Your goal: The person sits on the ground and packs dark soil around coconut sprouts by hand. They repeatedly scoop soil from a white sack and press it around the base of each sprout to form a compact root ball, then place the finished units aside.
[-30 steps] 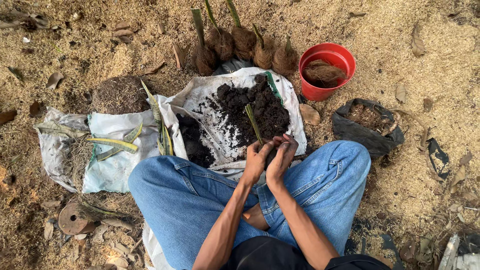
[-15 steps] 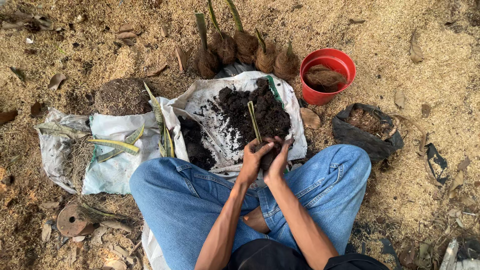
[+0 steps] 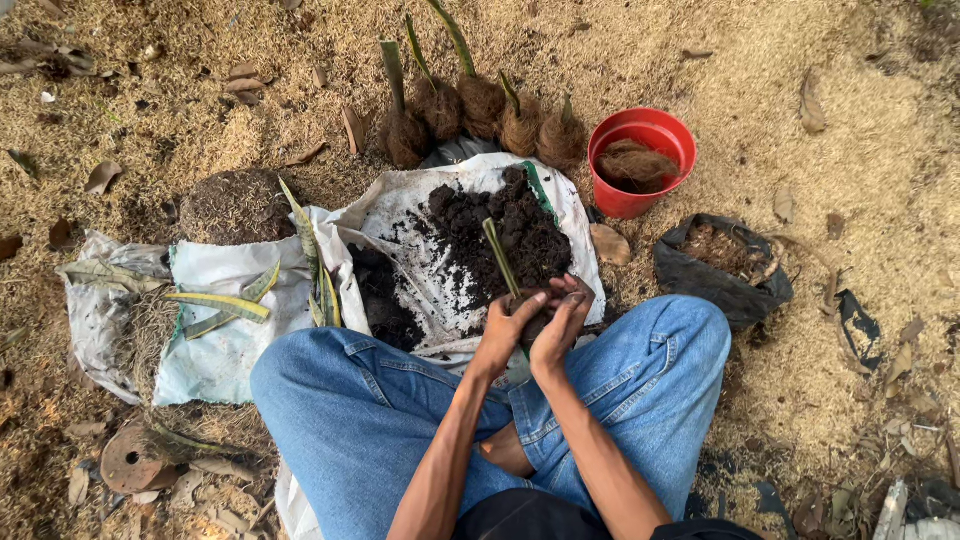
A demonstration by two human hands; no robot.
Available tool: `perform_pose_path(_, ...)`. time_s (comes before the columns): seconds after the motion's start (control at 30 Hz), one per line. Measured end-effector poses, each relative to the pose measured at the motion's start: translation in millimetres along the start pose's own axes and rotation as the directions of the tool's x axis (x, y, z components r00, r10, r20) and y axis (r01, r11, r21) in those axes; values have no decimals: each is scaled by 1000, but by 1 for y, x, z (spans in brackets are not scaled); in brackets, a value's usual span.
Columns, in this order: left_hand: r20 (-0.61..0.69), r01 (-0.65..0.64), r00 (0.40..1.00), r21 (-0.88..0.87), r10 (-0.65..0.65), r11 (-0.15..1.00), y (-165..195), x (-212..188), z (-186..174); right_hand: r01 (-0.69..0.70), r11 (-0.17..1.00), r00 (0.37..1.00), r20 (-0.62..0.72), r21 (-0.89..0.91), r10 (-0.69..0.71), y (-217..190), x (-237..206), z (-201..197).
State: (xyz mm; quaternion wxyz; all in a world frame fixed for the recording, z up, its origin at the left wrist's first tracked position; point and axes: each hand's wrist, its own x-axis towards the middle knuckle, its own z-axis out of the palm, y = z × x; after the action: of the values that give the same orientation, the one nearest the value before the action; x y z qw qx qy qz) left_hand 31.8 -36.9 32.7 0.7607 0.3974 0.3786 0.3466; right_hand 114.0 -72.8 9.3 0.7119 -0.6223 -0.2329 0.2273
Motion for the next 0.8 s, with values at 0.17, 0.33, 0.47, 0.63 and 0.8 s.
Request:
perform_pose_path(0.17, -3, 81, 997, 62, -81, 995, -5, 4, -3, 139, 990, 990, 13, 1, -139, 2, 5, -3)
perform_pose_path(0.33, 7, 11, 1000, 209, -13, 978, -3, 1, -4, -330, 868, 939, 39, 371, 341, 13, 9, -9)
perform_pose_path(0.47, -36, -112, 993, 41, 113, 993, 6, -7, 6, -584, 637, 791, 175, 503, 587, 18, 8, -6)
perform_pose_path(0.63, -60, -60, 997, -172, 50, 983, 16, -15, 11, -533, 706, 816, 65, 467, 574, 17, -1, 2)
perform_pose_path(0.8, -112, -101, 990, -176, 82, 979, 4, -11, 4, -336, 868, 940, 71, 365, 334, 14, -7, 5)
